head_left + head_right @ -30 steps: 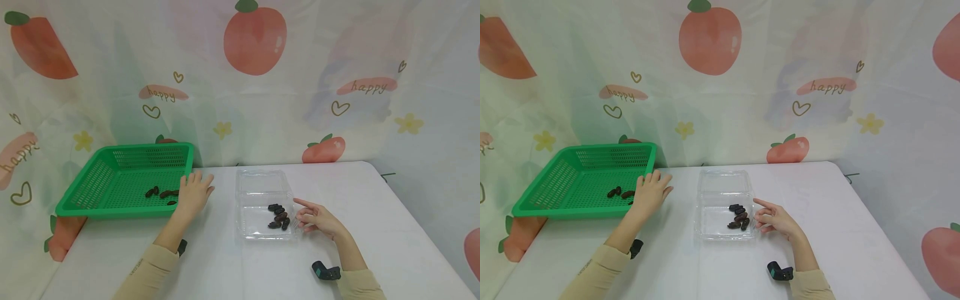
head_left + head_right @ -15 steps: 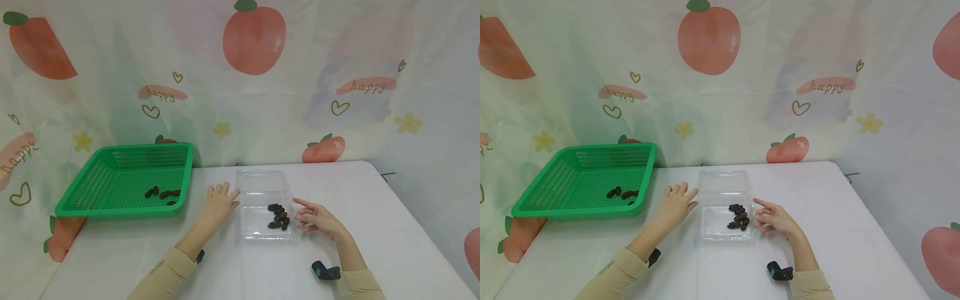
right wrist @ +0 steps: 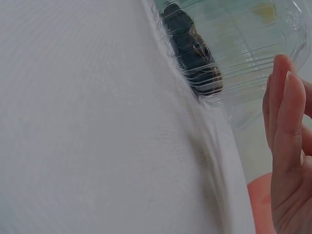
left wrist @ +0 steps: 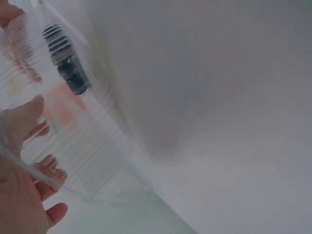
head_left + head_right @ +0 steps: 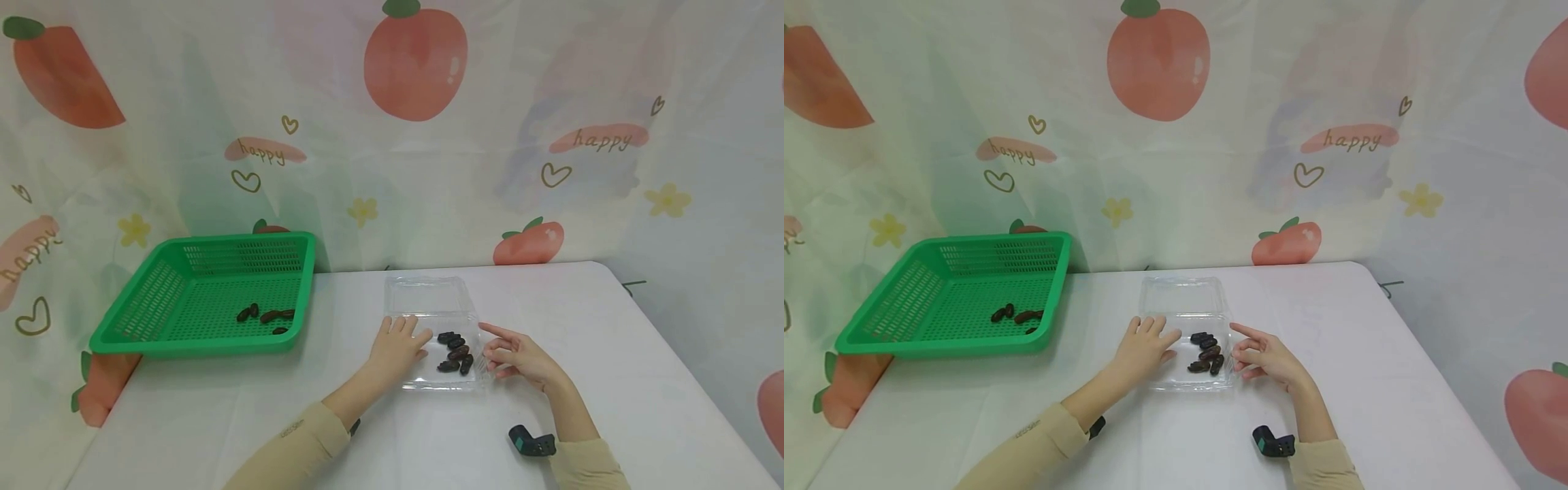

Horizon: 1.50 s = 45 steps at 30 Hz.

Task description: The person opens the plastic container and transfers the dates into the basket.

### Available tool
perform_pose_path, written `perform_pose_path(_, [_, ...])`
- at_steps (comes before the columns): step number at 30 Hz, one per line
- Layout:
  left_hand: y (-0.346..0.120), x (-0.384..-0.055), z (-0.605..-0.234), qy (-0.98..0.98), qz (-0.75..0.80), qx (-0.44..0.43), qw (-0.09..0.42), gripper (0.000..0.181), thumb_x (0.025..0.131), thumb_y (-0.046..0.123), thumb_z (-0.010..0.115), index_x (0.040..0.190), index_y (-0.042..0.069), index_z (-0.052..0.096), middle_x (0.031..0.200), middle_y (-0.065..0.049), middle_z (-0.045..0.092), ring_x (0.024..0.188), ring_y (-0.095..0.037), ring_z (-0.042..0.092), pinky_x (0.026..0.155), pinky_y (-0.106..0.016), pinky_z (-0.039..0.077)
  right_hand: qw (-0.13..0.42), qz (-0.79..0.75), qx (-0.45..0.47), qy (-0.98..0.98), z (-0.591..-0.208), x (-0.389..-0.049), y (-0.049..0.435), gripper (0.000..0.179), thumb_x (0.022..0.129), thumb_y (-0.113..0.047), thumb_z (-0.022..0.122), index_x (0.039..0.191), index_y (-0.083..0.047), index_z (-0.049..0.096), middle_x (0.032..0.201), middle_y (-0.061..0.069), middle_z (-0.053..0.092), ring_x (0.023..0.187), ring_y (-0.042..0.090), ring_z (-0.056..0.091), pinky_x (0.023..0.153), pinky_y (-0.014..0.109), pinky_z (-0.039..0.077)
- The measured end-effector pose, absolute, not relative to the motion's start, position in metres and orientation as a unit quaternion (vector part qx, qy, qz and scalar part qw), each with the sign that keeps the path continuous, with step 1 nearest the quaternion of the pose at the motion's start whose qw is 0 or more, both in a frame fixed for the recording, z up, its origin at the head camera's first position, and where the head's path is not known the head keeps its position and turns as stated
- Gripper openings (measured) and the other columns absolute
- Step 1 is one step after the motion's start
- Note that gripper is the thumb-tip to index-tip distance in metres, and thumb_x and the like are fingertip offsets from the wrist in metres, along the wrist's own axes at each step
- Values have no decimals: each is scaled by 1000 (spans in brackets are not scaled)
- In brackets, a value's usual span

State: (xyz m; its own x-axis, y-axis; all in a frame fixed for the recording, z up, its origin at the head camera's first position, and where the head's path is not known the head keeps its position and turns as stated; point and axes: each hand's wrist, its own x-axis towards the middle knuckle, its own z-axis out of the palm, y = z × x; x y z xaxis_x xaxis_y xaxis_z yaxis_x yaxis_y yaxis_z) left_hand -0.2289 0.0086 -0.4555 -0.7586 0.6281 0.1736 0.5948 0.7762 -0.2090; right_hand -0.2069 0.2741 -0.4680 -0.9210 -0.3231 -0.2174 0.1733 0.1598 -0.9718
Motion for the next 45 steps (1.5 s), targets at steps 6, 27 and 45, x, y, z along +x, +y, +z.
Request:
perform_pose_path(6, [22,-229,-462,-920,89,-361,125,30,88,48,52,114,35,50,114,3,48,104,-15,46,92,-36,36,191,-645,-50,738,-467,-207,274,70,87,-10,61,143,1,21,85,-3,59,70,10,61,58,26,53])
perform_pose_path(27, [39,-238,-478,-890,127,-425,108,38,82,59,49,113,38,54,112,7,47,98,-11,45,90,-32,35,190,-642,-56,741,-466,-207,274,67,88,-10,60,143,0,22,87,-2,59,69,9,61,58,25,52])
perform_pose_path(45, [38,-239,-477,-884,120,-442,99,30,85,51,49,111,37,56,110,9,48,94,-9,45,84,-27,34,190,-645,-64,738,-468,-208,273,67,88,-9,60,142,2,22,86,-2,59,69,9,61,58,26,53])
